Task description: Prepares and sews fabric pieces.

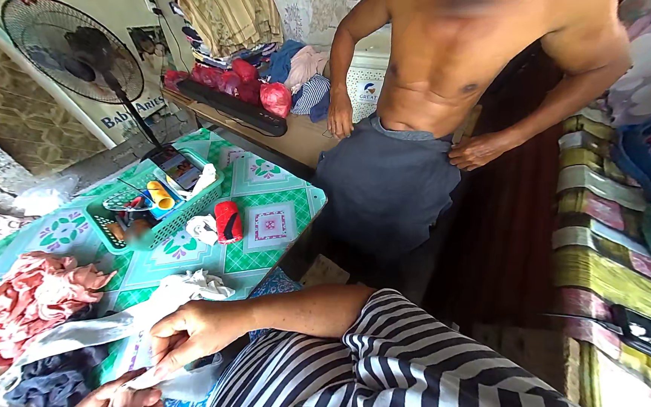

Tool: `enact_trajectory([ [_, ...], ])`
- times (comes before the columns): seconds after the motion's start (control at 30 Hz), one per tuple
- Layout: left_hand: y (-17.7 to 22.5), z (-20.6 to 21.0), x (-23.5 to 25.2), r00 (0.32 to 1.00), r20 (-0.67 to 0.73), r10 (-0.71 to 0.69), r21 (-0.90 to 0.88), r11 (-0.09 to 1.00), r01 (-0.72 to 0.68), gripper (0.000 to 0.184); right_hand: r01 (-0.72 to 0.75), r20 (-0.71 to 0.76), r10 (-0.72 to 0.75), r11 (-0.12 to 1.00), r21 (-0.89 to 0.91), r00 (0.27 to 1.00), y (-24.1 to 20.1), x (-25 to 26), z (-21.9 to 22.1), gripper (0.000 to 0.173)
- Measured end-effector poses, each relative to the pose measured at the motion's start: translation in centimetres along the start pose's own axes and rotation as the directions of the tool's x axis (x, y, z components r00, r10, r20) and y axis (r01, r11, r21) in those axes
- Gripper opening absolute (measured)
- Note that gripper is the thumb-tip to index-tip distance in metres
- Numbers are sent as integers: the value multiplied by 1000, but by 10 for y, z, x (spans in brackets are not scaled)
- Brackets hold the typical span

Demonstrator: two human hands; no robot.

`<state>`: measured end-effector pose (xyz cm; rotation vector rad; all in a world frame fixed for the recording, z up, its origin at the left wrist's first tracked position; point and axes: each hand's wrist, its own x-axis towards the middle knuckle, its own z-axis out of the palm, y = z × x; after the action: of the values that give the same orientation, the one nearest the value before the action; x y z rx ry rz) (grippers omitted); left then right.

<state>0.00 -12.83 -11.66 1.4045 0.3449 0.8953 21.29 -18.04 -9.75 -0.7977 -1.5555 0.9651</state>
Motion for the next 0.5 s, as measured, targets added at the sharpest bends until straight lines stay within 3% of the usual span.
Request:
enact_trajectory([
  [0.13, -1, 3, -2, 998, -65, -21, 39, 999, 23, 17, -12, 19, 13, 1000, -10, 1000, 1, -2, -2, 12],
  [0.23, -2, 4, -4, 996, -94, 3, 65, 998, 3, 17, -47, -10, 46, 990, -137, 999, -2, 1, -10, 17],
  [0.4, -8, 12, -4, 996, 85, -40, 287, 958, 14, 18, -251, -87, 237, 876, -411, 968, -7, 48, -36, 29],
  [0.43, -9, 17, -2, 993, 99, -67, 364, 931, 26, 18, -250, -70, 245, 852, -461, 967, -11, 59, -33, 29],
  [0.5, -14, 22, 3, 994, 71, -83, 476, 878, 39, 17, -80, 36, 116, 845, -529, 993, -19, 71, -10, 22],
])
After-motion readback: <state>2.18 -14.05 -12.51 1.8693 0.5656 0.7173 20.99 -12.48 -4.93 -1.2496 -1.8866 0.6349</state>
